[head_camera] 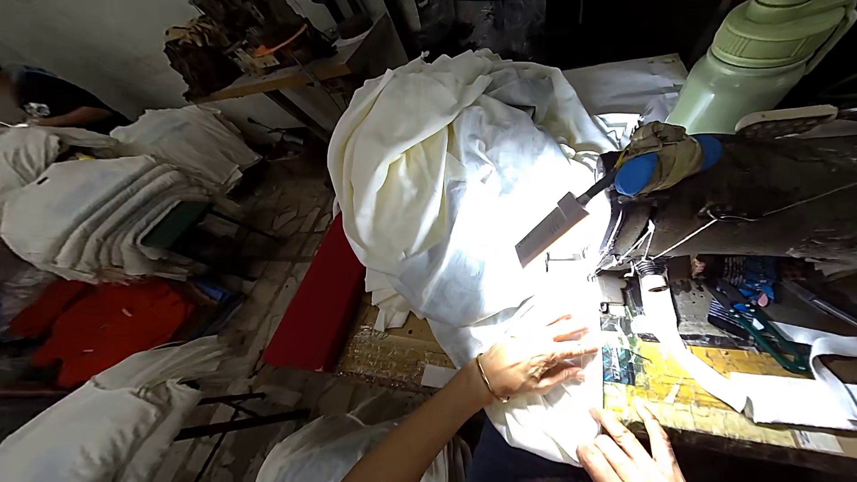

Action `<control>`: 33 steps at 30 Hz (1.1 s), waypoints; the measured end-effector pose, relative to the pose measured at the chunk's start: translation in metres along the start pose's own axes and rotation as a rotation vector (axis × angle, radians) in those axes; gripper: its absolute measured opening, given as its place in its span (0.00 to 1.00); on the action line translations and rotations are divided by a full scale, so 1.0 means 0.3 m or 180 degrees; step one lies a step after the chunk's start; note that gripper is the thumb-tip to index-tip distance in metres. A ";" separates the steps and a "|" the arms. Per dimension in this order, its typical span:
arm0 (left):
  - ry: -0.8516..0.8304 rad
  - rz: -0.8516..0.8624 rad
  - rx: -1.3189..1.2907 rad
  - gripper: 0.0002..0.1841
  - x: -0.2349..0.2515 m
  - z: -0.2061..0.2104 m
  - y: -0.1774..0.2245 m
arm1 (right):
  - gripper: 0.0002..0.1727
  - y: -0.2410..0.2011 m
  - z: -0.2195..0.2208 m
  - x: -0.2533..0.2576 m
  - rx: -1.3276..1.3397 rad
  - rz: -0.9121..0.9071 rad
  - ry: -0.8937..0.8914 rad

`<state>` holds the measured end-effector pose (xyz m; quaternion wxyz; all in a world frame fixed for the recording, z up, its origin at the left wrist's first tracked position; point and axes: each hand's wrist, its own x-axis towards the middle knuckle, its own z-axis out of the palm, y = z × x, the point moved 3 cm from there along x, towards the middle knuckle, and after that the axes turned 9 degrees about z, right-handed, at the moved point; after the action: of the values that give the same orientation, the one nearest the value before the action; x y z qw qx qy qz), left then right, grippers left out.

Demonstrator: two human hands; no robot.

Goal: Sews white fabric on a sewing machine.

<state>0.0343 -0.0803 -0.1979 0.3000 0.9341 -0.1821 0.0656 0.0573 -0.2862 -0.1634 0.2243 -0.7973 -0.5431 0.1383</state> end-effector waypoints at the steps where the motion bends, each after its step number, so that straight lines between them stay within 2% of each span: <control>1: 0.0002 0.0015 -0.0007 0.19 0.004 -0.005 -0.004 | 0.10 -0.002 -0.004 0.003 -0.0010 0.0004 -0.0019; 9: 0.0118 0.0031 -0.0209 0.18 0.018 -0.011 -0.018 | 0.12 0.011 -0.025 0.019 0.0201 0.0175 -0.0440; 20: 0.0228 -0.0115 -0.0149 0.18 0.063 -0.025 -0.100 | 0.12 0.080 -0.039 0.114 0.0462 0.0288 -0.0370; 24: 0.0008 -0.0476 -0.0057 0.20 0.082 -0.032 -0.155 | 0.12 0.114 -0.038 0.168 0.0515 0.0385 -0.0210; 28: 0.0520 -0.0253 -0.0386 0.14 0.116 -0.068 -0.207 | 0.11 0.151 -0.023 0.208 0.0454 0.0367 0.0123; 30: 0.0610 -0.0252 -0.0601 0.12 0.110 -0.078 -0.218 | 0.11 0.171 -0.001 0.211 0.0442 0.0318 0.0375; 31: 0.0565 -0.0231 -0.0728 0.12 0.108 -0.095 -0.205 | 0.11 0.177 0.008 0.210 0.0446 0.0296 0.0479; 33: 0.0126 -0.0272 -0.0734 0.13 0.097 -0.138 -0.156 | 0.11 0.177 0.020 0.205 0.0433 0.0302 0.0674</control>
<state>0.0786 -0.0297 -0.1828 0.4115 0.8988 -0.1425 0.0498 0.1201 -0.2444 -0.1941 0.3270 -0.8152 -0.4674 0.1003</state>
